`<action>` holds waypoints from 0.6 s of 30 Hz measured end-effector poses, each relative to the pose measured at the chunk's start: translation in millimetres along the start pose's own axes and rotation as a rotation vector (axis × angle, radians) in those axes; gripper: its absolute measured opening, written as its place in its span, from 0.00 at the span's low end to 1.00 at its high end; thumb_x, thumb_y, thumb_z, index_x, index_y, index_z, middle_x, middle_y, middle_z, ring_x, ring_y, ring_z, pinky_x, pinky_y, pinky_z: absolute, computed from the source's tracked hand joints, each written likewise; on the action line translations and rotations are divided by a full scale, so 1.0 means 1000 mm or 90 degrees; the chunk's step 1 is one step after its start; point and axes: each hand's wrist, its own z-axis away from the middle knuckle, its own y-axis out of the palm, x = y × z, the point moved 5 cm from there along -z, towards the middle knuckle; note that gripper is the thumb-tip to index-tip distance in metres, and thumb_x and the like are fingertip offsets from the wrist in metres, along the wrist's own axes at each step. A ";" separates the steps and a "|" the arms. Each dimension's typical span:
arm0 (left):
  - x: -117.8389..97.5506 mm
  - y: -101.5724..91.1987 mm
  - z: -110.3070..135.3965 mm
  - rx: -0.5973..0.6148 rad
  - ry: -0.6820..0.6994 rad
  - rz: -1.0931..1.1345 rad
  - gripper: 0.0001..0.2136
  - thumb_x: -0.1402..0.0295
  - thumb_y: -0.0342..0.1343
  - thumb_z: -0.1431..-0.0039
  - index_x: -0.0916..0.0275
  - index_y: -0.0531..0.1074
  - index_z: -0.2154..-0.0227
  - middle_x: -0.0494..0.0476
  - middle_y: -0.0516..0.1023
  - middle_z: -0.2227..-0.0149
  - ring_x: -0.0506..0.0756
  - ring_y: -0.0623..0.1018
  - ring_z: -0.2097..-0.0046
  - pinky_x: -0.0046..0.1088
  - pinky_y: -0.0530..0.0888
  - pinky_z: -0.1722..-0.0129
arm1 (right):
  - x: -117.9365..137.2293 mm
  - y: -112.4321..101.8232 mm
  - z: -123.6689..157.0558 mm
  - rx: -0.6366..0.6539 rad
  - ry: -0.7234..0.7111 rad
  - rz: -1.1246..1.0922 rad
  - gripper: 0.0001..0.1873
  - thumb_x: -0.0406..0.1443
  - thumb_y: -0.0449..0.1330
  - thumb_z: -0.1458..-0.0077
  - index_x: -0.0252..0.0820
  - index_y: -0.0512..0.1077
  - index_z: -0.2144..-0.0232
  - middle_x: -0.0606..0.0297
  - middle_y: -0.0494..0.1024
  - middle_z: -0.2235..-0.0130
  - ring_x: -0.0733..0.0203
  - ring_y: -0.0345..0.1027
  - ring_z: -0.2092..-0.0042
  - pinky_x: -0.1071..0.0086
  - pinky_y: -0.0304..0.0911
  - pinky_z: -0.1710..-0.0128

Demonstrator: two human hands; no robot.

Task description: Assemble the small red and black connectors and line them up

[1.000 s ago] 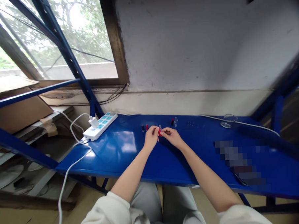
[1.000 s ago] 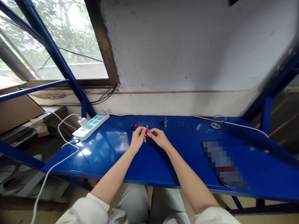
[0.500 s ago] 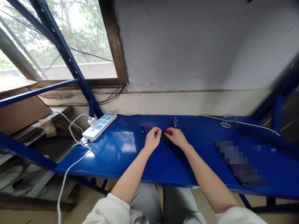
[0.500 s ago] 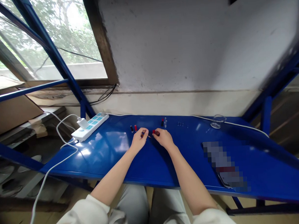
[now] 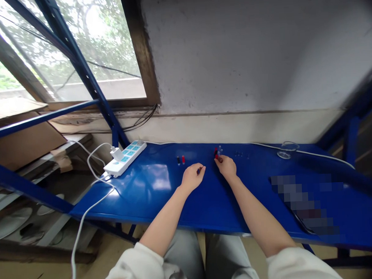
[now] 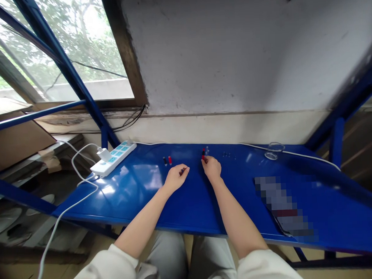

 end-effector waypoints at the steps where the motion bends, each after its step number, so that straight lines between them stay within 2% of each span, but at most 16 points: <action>1: 0.000 0.000 0.000 0.003 0.002 -0.006 0.12 0.63 0.45 0.44 0.61 0.71 0.74 0.54 0.72 0.75 0.49 0.68 0.76 0.24 0.63 0.75 | -0.001 0.001 -0.001 0.000 0.002 0.002 0.11 0.40 0.51 0.50 0.42 0.69 0.76 0.63 0.73 0.75 0.63 0.65 0.74 0.73 0.49 0.79; 15: 0.001 0.001 0.001 0.014 -0.007 -0.006 0.12 0.62 0.46 0.45 0.61 0.71 0.76 0.54 0.71 0.77 0.50 0.68 0.77 0.24 0.61 0.76 | -0.022 -0.002 -0.006 0.029 0.041 0.084 0.16 0.47 0.53 0.50 0.42 0.73 0.70 0.60 0.76 0.71 0.59 0.69 0.69 0.71 0.53 0.75; 18: 0.004 0.000 0.002 0.003 -0.019 -0.035 0.11 0.63 0.46 0.45 0.60 0.71 0.72 0.54 0.72 0.76 0.52 0.70 0.74 0.24 0.62 0.74 | -0.023 -0.002 -0.007 0.034 0.041 0.112 0.18 0.48 0.52 0.50 0.42 0.74 0.69 0.58 0.76 0.72 0.58 0.69 0.69 0.71 0.54 0.75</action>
